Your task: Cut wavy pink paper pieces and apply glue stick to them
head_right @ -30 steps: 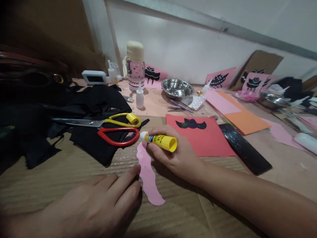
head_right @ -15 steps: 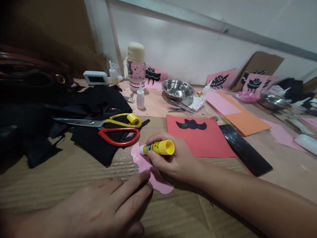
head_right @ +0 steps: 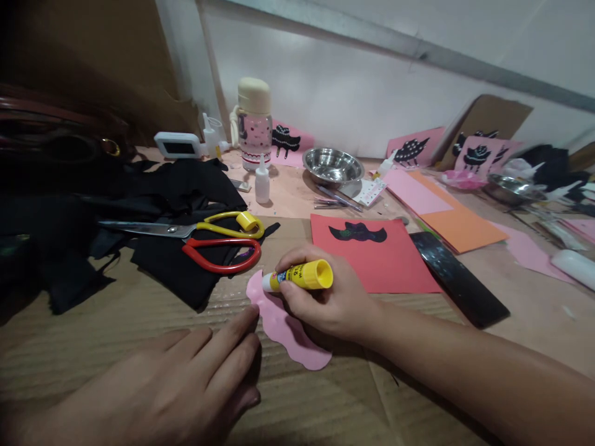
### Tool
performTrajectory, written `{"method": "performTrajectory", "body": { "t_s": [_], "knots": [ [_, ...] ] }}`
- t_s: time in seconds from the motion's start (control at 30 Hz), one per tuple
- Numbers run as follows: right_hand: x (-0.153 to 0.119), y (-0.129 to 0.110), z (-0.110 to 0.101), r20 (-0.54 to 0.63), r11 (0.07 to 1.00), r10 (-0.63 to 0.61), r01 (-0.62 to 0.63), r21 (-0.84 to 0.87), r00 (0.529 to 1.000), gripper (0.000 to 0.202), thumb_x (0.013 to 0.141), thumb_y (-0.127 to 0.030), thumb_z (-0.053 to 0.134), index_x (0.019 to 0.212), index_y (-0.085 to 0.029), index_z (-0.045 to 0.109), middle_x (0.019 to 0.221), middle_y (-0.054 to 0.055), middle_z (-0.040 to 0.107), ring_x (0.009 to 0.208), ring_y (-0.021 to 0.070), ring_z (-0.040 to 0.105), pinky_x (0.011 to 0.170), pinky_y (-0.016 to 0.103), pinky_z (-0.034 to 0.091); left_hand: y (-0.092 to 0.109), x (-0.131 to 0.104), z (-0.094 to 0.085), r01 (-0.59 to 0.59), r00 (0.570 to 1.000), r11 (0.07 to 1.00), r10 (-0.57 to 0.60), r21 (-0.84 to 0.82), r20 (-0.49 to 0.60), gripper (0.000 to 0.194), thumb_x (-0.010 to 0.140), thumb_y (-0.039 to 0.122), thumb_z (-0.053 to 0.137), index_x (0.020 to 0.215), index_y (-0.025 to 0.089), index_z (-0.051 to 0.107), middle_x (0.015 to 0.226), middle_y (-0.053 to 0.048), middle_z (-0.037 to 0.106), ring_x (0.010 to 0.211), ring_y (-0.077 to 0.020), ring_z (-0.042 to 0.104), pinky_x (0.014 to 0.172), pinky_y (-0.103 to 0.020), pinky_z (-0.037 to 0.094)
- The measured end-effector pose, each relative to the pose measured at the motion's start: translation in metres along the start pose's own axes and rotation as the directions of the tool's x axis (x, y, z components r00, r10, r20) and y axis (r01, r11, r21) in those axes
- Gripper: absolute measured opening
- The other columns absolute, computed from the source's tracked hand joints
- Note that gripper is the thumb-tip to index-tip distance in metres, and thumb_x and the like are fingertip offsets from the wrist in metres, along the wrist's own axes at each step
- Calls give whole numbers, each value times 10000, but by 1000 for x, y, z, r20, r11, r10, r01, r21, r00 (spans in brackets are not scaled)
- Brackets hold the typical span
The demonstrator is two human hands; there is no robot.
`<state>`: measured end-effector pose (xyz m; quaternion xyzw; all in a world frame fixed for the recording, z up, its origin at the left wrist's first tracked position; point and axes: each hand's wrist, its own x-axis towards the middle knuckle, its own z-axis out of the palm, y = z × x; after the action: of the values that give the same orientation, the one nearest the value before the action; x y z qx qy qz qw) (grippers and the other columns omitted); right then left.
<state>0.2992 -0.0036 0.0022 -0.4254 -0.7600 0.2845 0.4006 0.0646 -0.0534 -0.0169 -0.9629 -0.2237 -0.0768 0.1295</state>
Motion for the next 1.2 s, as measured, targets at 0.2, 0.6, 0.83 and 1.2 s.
{"method": "performTrajectory", "body": {
  "t_s": [0.2, 0.6, 0.83, 1.2],
  "knots": [
    [1, 2, 0, -84, 997, 42, -37, 64, 996, 143, 875, -178, 668, 984, -270, 650, 848, 9, 736, 693, 181, 709, 595, 274, 595, 0, 4, -2, -4, 999, 1000, 4, 10, 31, 398, 1069, 297, 421, 1273, 97, 698, 1278, -230, 750, 761, -287, 809, 520, -357, 645],
    [2, -6, 2, 234, 989, -54, 20, 144, 971, 161, 883, -188, 733, 1036, -225, 700, 1013, 65, 817, 833, 185, 776, 643, 246, 592, 0, 4, 0, -5, 998, 999, 7, 39, -65, 416, 1056, 196, 354, 1187, 80, 731, 1129, -217, 804, 678, -284, 799, 423, -331, 593],
    [-1, -3, 9, 125, 999, 12, -16, 32, 992, 161, 907, -206, 724, 1061, -249, 709, 1050, 69, 819, 922, 220, 779, 786, 326, 620, 0, 5, 1, 9, 998, 999, -6, 44, -69, 406, 1068, 245, 370, 1156, 83, 732, 1137, -229, 798, 684, -284, 802, 446, -326, 601],
    [0, -4, 3, 155, 995, -76, 63, 82, 985, 168, 854, -187, 740, 1015, -231, 730, 975, 60, 829, 799, 192, 783, 684, 270, 618, -1, 8, 1, 13, 988, 998, -5, 53, -152, 377, 1041, 197, 391, 1060, 101, 755, 1076, -213, 817, 547, -254, 758, 400, -331, 593]
  ]
}}
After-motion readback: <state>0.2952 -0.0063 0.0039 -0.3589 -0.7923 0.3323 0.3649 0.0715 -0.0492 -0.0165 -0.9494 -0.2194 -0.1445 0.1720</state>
